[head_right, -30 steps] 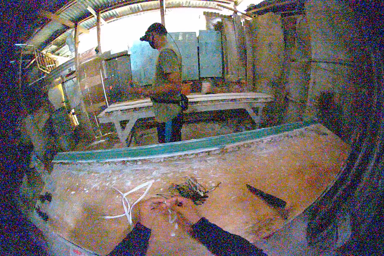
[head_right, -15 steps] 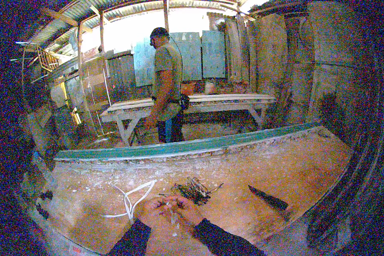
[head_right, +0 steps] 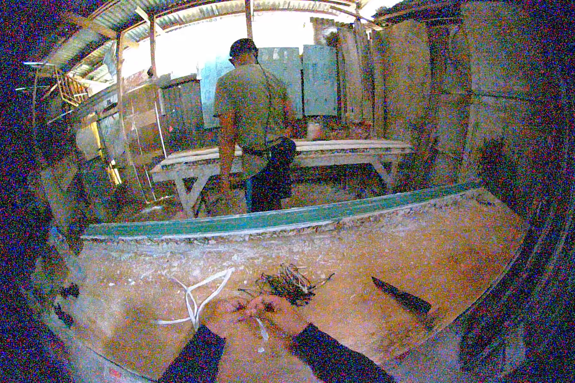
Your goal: The person ties white and black cables together by hand on a wooden workbench. The person repeatedly picks up cables, loops them, and secures them into bundles. A coworker in the background handles a long curved board, but the camera wearer focuses on cable tying throughout.
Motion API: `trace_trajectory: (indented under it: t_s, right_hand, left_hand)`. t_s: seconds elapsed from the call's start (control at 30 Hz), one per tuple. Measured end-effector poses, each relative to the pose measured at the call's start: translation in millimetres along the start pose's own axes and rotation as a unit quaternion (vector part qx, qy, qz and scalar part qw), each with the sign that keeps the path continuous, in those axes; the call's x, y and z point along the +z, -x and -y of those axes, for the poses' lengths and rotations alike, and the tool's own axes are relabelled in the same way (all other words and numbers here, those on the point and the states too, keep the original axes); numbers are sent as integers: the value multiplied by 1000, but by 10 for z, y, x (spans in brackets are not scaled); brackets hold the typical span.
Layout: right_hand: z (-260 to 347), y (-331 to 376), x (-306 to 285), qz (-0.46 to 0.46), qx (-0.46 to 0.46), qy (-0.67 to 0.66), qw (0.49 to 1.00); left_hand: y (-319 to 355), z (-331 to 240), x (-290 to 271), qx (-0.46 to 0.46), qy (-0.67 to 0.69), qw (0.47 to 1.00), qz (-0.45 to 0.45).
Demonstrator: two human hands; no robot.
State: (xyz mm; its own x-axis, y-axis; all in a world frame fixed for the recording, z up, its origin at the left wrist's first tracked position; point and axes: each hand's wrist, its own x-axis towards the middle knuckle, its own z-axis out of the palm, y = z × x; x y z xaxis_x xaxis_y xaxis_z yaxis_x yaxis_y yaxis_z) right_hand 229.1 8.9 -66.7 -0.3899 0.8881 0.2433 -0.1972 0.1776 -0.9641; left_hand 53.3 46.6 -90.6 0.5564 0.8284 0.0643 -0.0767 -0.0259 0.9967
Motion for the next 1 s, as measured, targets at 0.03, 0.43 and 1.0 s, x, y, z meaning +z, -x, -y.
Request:
trace_trajectory:
  t_s: [0.03,0.43,1.0]
  right_hand:
    - [31,1,-2,12,8,10,1000]
    - [99,36,68,40,66,-99,992]
    - [86,59,3,74,73,-221,970]
  left_hand:
    - [16,-15,-1,24,-30,999,13]
    - [-13,90,-97,12,65,983,173]
    - [49,-18,-19,5,218,955,200]
